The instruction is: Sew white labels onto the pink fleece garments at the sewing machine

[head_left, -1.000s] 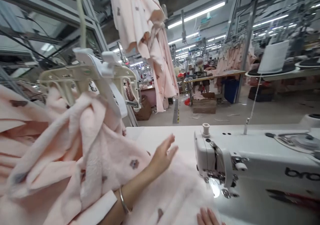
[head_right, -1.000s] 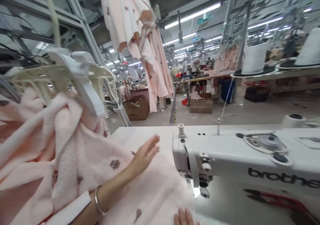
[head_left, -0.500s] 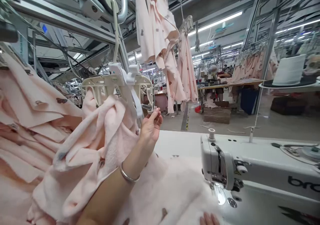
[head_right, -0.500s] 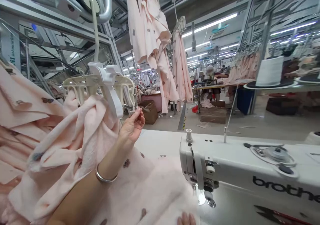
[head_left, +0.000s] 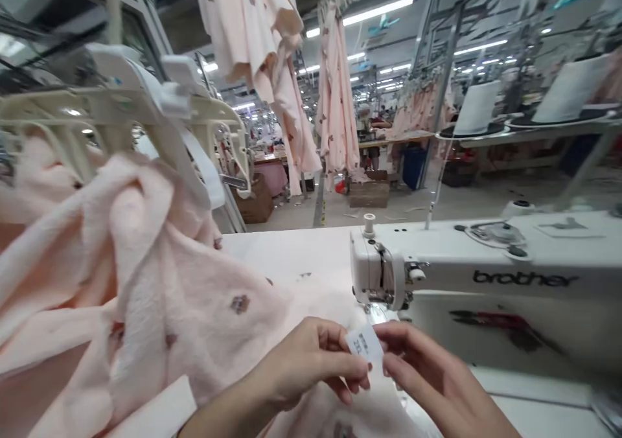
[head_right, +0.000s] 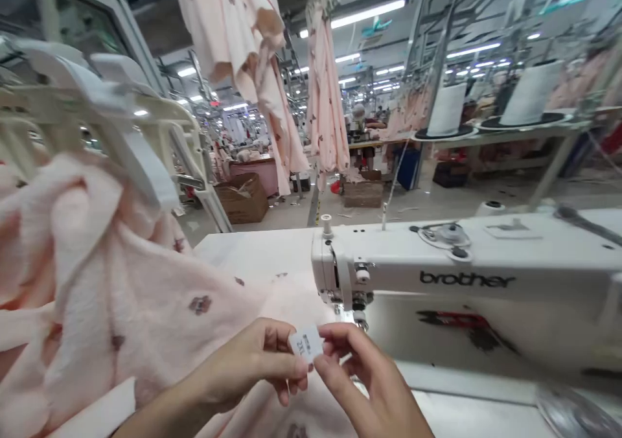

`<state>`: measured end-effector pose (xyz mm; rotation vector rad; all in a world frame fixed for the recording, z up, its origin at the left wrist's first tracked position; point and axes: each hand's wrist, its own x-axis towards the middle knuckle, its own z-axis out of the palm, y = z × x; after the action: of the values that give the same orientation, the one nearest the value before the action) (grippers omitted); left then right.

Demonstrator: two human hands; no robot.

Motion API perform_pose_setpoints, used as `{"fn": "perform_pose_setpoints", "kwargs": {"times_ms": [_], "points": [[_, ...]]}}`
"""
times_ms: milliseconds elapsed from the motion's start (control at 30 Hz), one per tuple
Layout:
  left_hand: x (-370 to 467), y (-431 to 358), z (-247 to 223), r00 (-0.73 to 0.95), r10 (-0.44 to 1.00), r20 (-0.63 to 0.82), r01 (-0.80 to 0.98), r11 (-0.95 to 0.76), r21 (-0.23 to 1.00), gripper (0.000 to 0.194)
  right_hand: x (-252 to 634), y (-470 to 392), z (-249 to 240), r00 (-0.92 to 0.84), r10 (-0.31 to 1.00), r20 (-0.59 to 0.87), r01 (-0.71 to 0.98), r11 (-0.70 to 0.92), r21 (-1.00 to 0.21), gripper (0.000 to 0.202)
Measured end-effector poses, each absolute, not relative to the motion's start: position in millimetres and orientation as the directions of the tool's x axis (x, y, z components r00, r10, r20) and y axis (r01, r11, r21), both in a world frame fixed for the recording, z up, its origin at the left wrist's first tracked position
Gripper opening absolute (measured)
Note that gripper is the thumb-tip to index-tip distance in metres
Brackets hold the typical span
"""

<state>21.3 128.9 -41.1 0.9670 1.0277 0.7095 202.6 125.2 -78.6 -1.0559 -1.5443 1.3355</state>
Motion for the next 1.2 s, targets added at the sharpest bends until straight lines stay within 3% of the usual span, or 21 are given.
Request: {"fn": "perform_pose_setpoints", "kwargs": {"times_ms": [100,200,367,700,967,1133,1200], "points": [[24,124,-50,0.358,0.848,-0.391,0.081,0.389,0.918,0.023,196,133,-67,-0.411,0.911,-0.037,0.039,-0.023,-0.999,0.031],[21,125,-51,0.263,0.907,-0.327,0.222,0.273,0.936,0.03,193,134,-78,-0.364,0.929,-0.075,0.056,-0.059,-0.997,0.033],[21,127,-52,0.231,0.938,-0.258,0.121,0.236,0.964,0.026,193,129,-84,-0.338,0.932,-0.127,0.051,-0.116,-0.992,0.033],[24,132,-61,0.16,0.904,-0.397,0.092,0.386,0.918,0.031,214,133,-95,-0.156,0.986,-0.061,0.245,-0.021,-0.969,0.034],[35,134,-74,0.229,0.874,-0.429,0.127,0.41,0.903,0.036,208,130,-97,-0.256,0.961,-0.103,0.213,-0.047,-0.976,0.033],[36,137,-76,0.206,0.868,-0.453,0.176,0.422,0.889,0.04,229,136,-109,-0.152,0.983,-0.107,0.259,-0.065,-0.964,0.036],[37,138,-74,0.195,0.872,-0.45,0.18,0.419,0.89,0.039,233,133,-112,-0.198,0.974,-0.108,0.255,-0.055,-0.966,0.037]]}}
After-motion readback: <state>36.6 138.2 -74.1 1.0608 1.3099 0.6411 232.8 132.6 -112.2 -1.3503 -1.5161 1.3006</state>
